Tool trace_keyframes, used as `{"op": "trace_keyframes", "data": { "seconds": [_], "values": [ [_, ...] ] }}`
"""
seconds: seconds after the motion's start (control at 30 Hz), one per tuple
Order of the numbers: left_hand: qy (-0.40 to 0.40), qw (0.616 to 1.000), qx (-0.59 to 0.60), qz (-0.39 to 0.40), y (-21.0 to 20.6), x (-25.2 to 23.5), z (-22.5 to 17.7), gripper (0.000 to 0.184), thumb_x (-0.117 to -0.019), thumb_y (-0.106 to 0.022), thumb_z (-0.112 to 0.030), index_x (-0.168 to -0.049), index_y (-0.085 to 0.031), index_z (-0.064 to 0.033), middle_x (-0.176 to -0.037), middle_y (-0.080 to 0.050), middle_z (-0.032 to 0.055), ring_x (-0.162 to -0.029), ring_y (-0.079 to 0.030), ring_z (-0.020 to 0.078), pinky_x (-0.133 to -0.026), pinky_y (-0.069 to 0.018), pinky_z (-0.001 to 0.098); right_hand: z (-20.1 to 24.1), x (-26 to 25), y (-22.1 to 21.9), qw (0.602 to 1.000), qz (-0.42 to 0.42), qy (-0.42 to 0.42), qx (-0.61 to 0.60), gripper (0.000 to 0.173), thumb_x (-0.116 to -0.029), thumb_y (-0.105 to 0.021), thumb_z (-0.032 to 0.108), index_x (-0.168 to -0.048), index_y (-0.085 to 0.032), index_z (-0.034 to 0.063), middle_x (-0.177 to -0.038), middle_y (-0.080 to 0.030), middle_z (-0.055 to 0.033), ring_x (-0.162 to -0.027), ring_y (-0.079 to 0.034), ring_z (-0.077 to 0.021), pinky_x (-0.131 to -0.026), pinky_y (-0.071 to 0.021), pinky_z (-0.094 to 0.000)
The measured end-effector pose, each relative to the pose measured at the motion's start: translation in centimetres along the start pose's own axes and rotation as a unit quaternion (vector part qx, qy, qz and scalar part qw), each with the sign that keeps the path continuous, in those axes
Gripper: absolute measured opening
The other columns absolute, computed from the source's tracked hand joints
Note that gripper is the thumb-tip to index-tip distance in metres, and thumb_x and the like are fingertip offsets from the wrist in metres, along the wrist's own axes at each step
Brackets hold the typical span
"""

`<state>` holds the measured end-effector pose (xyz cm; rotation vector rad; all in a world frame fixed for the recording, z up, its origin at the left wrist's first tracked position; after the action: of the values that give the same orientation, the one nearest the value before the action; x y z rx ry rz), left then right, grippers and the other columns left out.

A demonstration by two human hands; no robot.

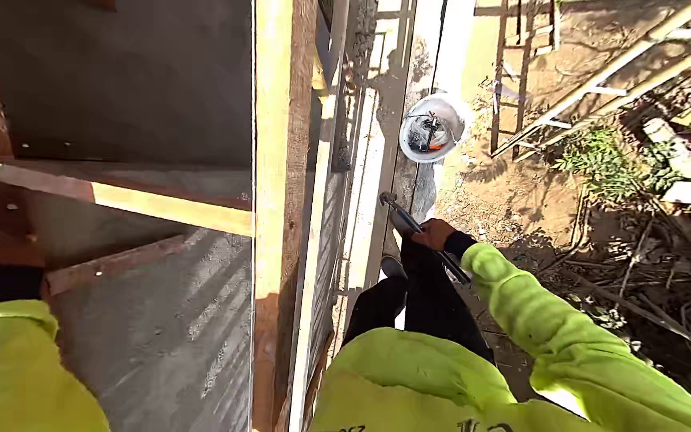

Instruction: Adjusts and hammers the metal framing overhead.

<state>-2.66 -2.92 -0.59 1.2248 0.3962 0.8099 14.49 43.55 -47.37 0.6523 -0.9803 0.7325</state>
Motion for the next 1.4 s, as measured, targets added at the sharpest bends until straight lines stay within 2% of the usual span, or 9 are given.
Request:
{"op": "trace_keyframes", "data": {
  "seconds": [0.1,0.13,0.17,0.3,0.67,1.07,1.2,1.3,1.4],
  "values": [
    [0.047,0.994,-0.084,0.042,-1.2,-3.5,3.4,0.055,-0.1088,-0.045,-0.016,-0.153,-0.028,0.012,-0.159,-0.03,0.0349,-0.148,-0.034,0.0482,-0.118,-0.0296,0.0605,0.3,5.0,0.4,1.0,-0.028,0.014,0.0,0.047,-0.0935,-0.068,0.046,-0.092,-0.07,-0.0007,-0.088,-0.068,-0.022,-0.087,-0.067,-0.0389,-0.08,-0.0498,-0.065],
    [-0.018,0.993,-0.111,-0.014,-2.9,-5.5,5.3,0.053,-0.1073,-0.047,-0.018,-0.149,-0.036,0.0132,-0.154,-0.036,0.0372,-0.139,-0.044,0.0521,-0.109,-0.0394,0.0649,0.1,6.2,0.3,0.999,-0.036,0.016,-0.007,0.045,-0.0929,-0.069,0.046,-0.091,-0.07,0.0004,-0.086,-0.068,-0.021,-0.085,-0.067,-0.0379,-0.078,-0.0502,-0.0646],
    [-0.161,0.967,-0.101,-0.169,-5.2,-8.1,8.0,0.048,-0.0977,-0.058,-0.017,-0.13,-0.055,0.0181,-0.134,-0.052,0.0442,-0.112,-0.06,0.0602,-0.081,-0.053,0.071,0.1,7.3,0.7,0.999,-0.043,0.016,-0.008,0.045,-0.0926,-0.07,0.046,-0.091,-0.072,0.0013,-0.086,-0.069,-0.0203,-0.084,-0.068,-0.0372,-0.079,-0.0513,-0.0642],
    [-0.015,0.997,-0.034,-0.061,-4.3,-10.0,7.3,0.056,-0.0927,-0.07,-0.004,-0.144,-0.05,0.0028,-0.16,-0.03,0.0324,-0.137,-0.04,0.0594,-0.096,-0.0448,0.0768,4.1,8.9,3.9,0.999,-0.033,0.035,0.017,0.041,-0.0951,-0.071,0.038,-0.098,-0.072,-0.0023,-0.091,-0.07,-0.0236,-0.09,-0.068,-0.0398,-0.085,-0.0519,-0.0632],
    [0.021,0.995,0.032,-0.087,-5.6,-11.8,8.4,0.043,-0.0983,-0.059,-0.005,-0.141,-0.059,-0.0065,-0.154,-0.047,0.0178,-0.137,-0.046,0.0485,-0.092,-0.0508,0.0699,15.7,6.4,11.4,0.969,0.012,0.136,0.206,0.041,-0.0927,-0.068,0.042,-0.094,-0.074,0.0018,-0.09,-0.072,-0.0192,-0.09,-0.069,-0.0354,-0.085,-0.0531,-0.0596],
    [0.017,0.996,0.035,-0.076,-6.5,-12.3,8.6,0.04,-0.0967,-0.062,-0.006,-0.137,-0.062,-0.0072,-0.159,-0.043,0.0154,-0.139,-0.045,0.0476,-0.095,-0.051,0.0676,24.6,6.2,13.3,0.952,0.007,0.206,0.226,0.039,-0.0914,-0.068,0.04,-0.083,-0.07,0.0024,-0.079,-0.067,-0.0163,-0.08,-0.066,-0.0327,-0.078,-0.051,-0.0581],
    [0.006,0.996,0.042,-0.078,-6.6,-12.1,8.9,0.036,-0.0983,-0.059,-0.007,-0.134,-0.064,-0.0075,-0.154,-0.049,0.0143,-0.136,-0.048,0.0475,-0.092,-0.0514,0.0688,26.4,6.7,13.2,0.944,-0.026,0.247,0.217,0.038,-0.0939,-0.072,0.033,-0.104,-0.074,-0.0031,-0.107,-0.072,-0.024,-0.109,-0.067,-0.0374,-0.101,-0.0491,-0.0577],
    [0.021,0.996,0.057,-0.058,-5.0,-11.5,8.6,0.041,-0.0992,-0.058,-0.008,-0.141,-0.059,-0.0066,-0.15,-0.051,0.0179,-0.137,-0.047,0.0473,-0.093,-0.0503,0.0699,27.9,7.4,13.2,0.932,-0.034,0.271,0.238,0.058,-0.0964,-0.071,0.035,-0.135,-0.061,-0.0068,-0.137,-0.063,-0.0254,-0.135,-0.056,-0.0339,-0.12,-0.037,-0.0477],
    [0.055,0.96,0.249,-0.115,-2.8,-8.1,7.2,0.05,-0.1029,-0.055,-0.016,-0.148,-0.047,0.0025,-0.149,-0.049,0.029,-0.137,-0.049,0.0466,-0.109,-0.0417,0.0656,28.4,8.2,12.9,0.886,-0.078,0.334,0.313,0.066,-0.101,-0.059,0.046,-0.142,-0.056,-0.0065,-0.145,-0.056,-0.027,-0.142,-0.048,-0.0371,-0.123,-0.0312,-0.0479]
  ]
}}
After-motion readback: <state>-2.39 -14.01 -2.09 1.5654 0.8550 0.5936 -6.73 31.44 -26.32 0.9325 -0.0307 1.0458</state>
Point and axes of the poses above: each hand's wrist, its own x-axis away from the middle knuckle, its own y-axis out of the back of the hand, z = x × y, the point moved 4 cm from there along -x, towards the middle knuckle
